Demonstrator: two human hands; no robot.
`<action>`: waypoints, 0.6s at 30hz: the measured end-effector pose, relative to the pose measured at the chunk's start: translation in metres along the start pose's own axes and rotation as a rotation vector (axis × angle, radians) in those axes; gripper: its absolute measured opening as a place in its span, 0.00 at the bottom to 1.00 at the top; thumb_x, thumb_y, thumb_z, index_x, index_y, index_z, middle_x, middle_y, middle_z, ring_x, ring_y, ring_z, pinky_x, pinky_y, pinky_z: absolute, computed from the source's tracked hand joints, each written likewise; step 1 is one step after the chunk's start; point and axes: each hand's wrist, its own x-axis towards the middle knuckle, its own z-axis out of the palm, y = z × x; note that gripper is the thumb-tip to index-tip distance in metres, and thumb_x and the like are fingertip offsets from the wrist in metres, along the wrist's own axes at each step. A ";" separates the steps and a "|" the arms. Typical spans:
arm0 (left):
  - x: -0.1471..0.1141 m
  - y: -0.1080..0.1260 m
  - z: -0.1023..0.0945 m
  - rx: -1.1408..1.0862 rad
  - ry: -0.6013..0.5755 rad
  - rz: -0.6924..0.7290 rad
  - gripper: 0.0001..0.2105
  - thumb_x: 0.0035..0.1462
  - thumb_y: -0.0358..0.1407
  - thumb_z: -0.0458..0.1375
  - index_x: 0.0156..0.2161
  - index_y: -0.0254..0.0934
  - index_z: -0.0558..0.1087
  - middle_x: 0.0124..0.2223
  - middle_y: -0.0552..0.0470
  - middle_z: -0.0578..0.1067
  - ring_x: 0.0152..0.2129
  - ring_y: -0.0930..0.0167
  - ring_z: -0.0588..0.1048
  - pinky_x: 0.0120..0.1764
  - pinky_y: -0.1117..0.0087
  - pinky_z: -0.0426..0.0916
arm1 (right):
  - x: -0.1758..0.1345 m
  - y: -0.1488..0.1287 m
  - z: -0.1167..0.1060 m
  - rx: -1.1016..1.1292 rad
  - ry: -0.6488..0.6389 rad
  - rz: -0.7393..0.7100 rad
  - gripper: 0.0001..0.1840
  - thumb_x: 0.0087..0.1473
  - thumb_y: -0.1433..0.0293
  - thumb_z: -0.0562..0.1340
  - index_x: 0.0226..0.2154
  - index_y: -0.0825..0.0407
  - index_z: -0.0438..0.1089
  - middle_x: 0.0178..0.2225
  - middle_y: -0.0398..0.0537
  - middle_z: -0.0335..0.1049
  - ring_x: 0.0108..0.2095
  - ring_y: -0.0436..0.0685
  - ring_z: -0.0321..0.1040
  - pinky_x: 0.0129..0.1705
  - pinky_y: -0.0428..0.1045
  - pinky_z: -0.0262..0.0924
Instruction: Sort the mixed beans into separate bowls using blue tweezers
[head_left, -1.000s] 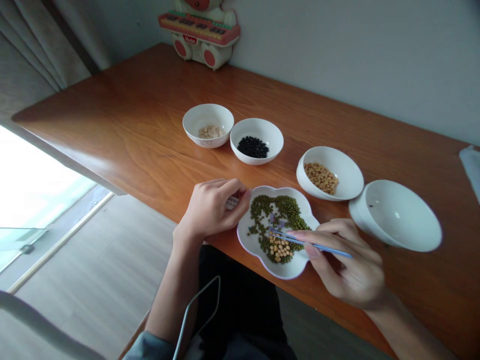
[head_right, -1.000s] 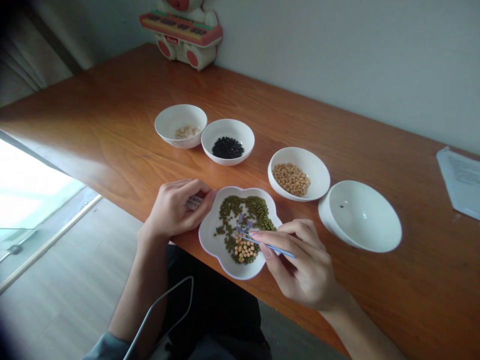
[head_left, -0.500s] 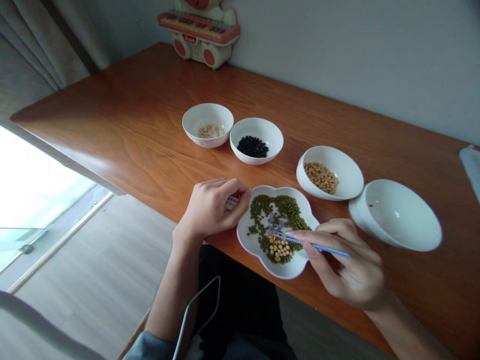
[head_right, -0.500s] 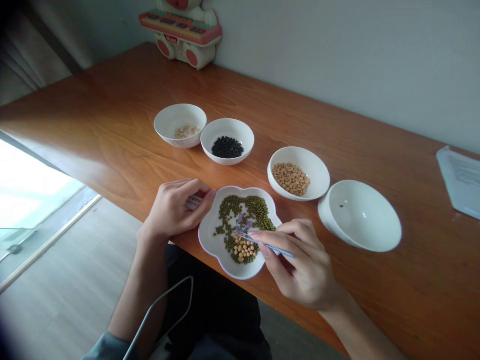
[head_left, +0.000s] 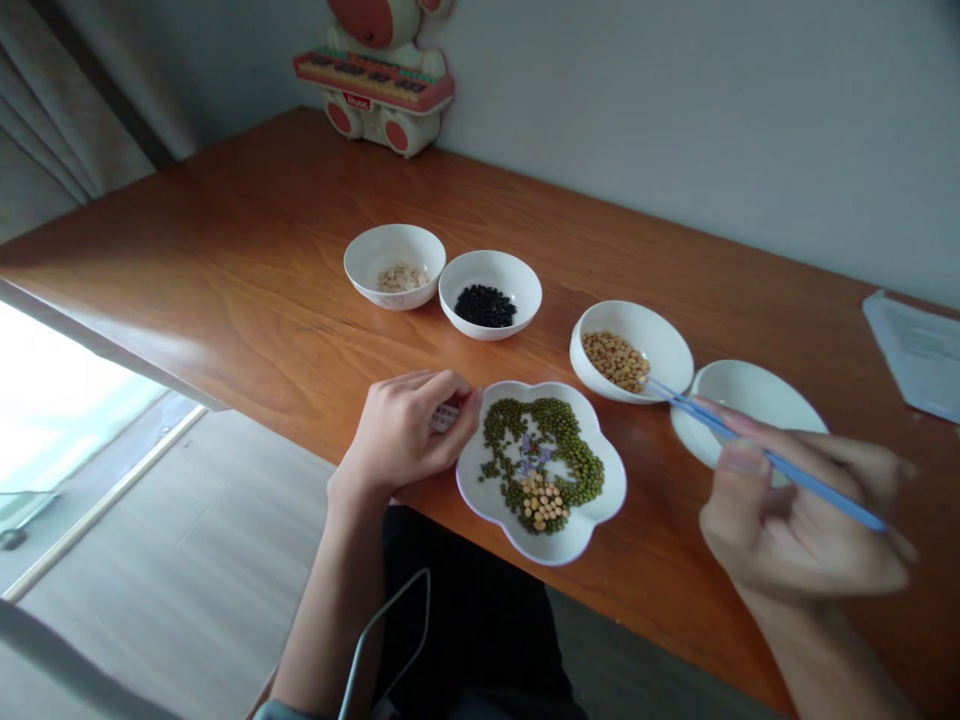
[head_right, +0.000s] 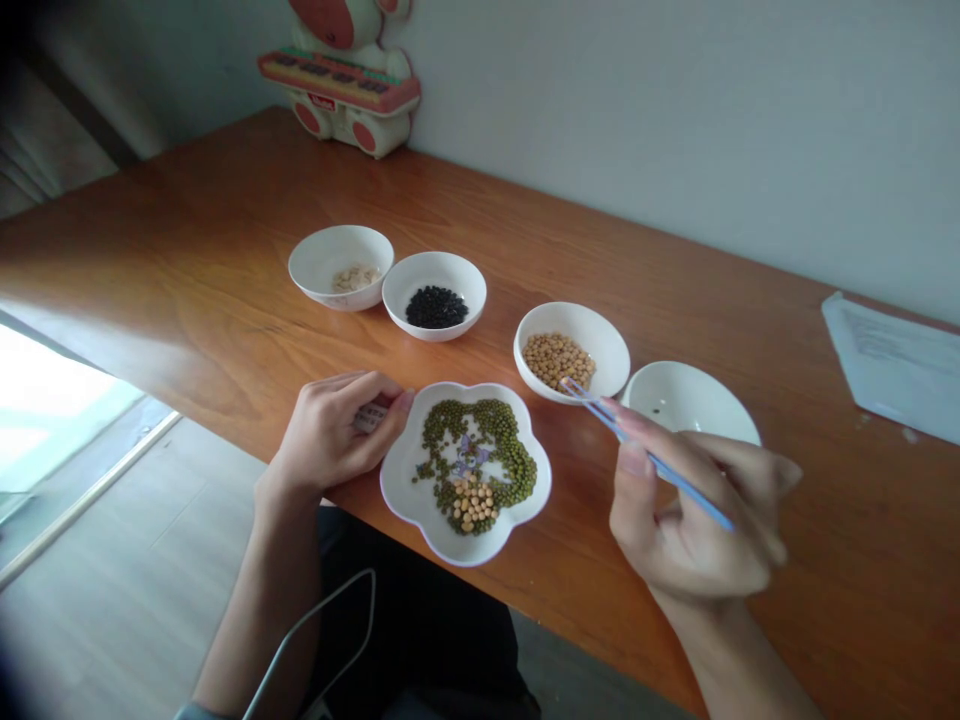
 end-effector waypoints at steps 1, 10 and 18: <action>0.000 0.000 0.000 0.002 0.000 -0.001 0.09 0.64 0.34 0.58 0.30 0.38 0.71 0.25 0.56 0.74 0.20 0.75 0.69 0.27 0.73 0.63 | 0.001 0.003 0.001 -0.043 -0.008 0.001 0.32 0.55 0.80 0.68 0.60 0.43 0.74 0.34 0.46 0.80 0.31 0.60 0.70 0.39 0.58 0.61; 0.001 0.001 0.000 -0.001 0.003 -0.012 0.09 0.64 0.35 0.58 0.30 0.38 0.72 0.26 0.55 0.75 0.20 0.75 0.71 0.27 0.73 0.64 | 0.008 -0.013 0.000 0.310 -0.203 -0.042 0.33 0.55 0.81 0.66 0.60 0.42 0.72 0.41 0.42 0.83 0.32 0.55 0.72 0.39 0.55 0.65; 0.001 0.001 0.001 0.003 0.006 -0.012 0.10 0.64 0.35 0.58 0.29 0.37 0.71 0.25 0.55 0.74 0.20 0.75 0.69 0.26 0.73 0.63 | 0.012 -0.031 0.009 0.586 -0.429 -0.055 0.23 0.55 0.80 0.64 0.51 0.47 0.75 0.37 0.42 0.82 0.31 0.52 0.73 0.37 0.54 0.66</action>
